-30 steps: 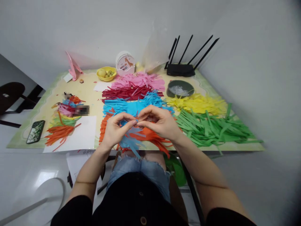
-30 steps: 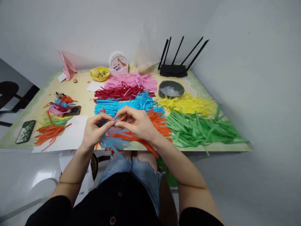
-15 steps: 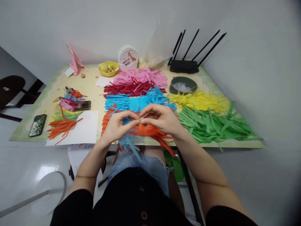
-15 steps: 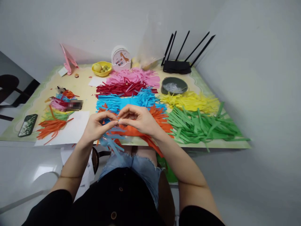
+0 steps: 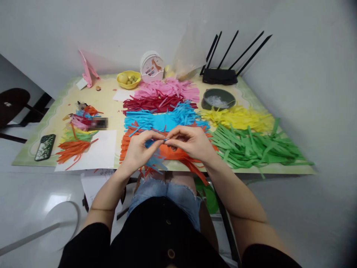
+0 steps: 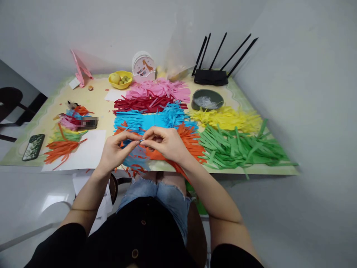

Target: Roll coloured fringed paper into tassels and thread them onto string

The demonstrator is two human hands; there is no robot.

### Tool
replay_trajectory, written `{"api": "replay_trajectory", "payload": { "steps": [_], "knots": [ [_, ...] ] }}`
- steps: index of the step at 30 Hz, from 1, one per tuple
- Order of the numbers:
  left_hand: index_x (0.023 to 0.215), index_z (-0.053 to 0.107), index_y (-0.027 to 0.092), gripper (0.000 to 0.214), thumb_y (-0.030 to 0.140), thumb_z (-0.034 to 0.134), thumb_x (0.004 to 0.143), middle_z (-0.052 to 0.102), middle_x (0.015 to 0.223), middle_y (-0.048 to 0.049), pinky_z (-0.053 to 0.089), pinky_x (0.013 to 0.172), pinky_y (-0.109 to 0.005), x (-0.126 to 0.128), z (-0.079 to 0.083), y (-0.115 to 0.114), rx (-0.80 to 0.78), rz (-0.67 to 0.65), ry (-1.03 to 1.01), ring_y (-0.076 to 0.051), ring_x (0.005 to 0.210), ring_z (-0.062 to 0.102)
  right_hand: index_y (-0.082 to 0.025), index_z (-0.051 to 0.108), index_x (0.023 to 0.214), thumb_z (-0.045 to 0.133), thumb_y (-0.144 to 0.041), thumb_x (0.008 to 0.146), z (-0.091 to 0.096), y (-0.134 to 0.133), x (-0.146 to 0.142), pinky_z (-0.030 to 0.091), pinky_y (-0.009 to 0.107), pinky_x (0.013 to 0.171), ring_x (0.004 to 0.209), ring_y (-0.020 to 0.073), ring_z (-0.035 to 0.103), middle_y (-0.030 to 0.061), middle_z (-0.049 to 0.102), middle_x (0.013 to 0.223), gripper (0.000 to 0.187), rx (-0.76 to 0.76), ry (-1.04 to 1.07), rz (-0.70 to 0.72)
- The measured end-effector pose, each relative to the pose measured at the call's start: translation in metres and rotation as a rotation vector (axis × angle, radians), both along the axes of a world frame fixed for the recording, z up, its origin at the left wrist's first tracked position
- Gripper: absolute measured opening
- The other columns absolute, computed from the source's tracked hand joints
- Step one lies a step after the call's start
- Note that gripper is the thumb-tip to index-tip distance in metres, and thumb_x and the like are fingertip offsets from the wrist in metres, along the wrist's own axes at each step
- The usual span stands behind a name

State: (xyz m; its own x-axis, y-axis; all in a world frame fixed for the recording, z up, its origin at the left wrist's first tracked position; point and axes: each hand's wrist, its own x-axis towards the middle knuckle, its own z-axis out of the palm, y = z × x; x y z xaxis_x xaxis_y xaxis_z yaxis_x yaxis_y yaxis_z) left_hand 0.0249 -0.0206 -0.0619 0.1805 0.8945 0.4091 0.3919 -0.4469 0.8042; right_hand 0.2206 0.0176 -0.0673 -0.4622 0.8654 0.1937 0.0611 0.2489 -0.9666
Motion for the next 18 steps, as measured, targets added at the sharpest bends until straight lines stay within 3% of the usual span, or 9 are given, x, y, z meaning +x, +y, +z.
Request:
{"api": "replay_trajectory", "payload": {
  "steps": [7, 12, 18],
  "knots": [
    [0.083, 0.070, 0.018, 0.003, 0.021, 0.070, 0.085, 0.075, 0.082, -0.0024, 0.054, 0.073, -0.024, 0.002, -0.001, 0.001, -0.052, -0.019, -0.051, -0.014, 0.076, 0.070, -0.017, 0.071, 0.079, 0.080, -0.042, 0.077, -0.001, -0.002, 0.002, 0.051, 0.021, 0.053, 0.054, 0.0113, 0.063, 0.0009, 0.070, 0.065, 0.027, 0.023, -0.001, 0.024],
    [0.090, 0.072, 0.018, 0.009, 0.027, 0.072, 0.086, 0.077, 0.091, -0.0047, 0.054, 0.079, -0.025, 0.001, -0.005, 0.000, -0.113, -0.103, -0.089, -0.017, 0.085, 0.073, -0.016, 0.069, 0.078, 0.084, -0.046, 0.071, 0.000, -0.003, 0.000, 0.044, 0.020, 0.047, 0.047, 0.0082, 0.055, -0.0013, 0.065, 0.060, 0.035, -0.059, 0.055, 0.005],
    [0.088, 0.065, 0.018, 0.020, 0.035, 0.074, 0.085, 0.077, 0.088, -0.0046, 0.057, 0.075, -0.024, 0.012, -0.010, -0.008, -0.125, 0.058, -0.209, -0.017, 0.080, 0.076, -0.016, 0.069, 0.080, 0.086, -0.051, 0.068, -0.001, -0.005, 0.000, 0.040, 0.021, 0.047, 0.047, 0.0077, 0.051, -0.0029, 0.061, 0.056, 0.040, -0.028, 0.058, -0.024]
  ]
}}
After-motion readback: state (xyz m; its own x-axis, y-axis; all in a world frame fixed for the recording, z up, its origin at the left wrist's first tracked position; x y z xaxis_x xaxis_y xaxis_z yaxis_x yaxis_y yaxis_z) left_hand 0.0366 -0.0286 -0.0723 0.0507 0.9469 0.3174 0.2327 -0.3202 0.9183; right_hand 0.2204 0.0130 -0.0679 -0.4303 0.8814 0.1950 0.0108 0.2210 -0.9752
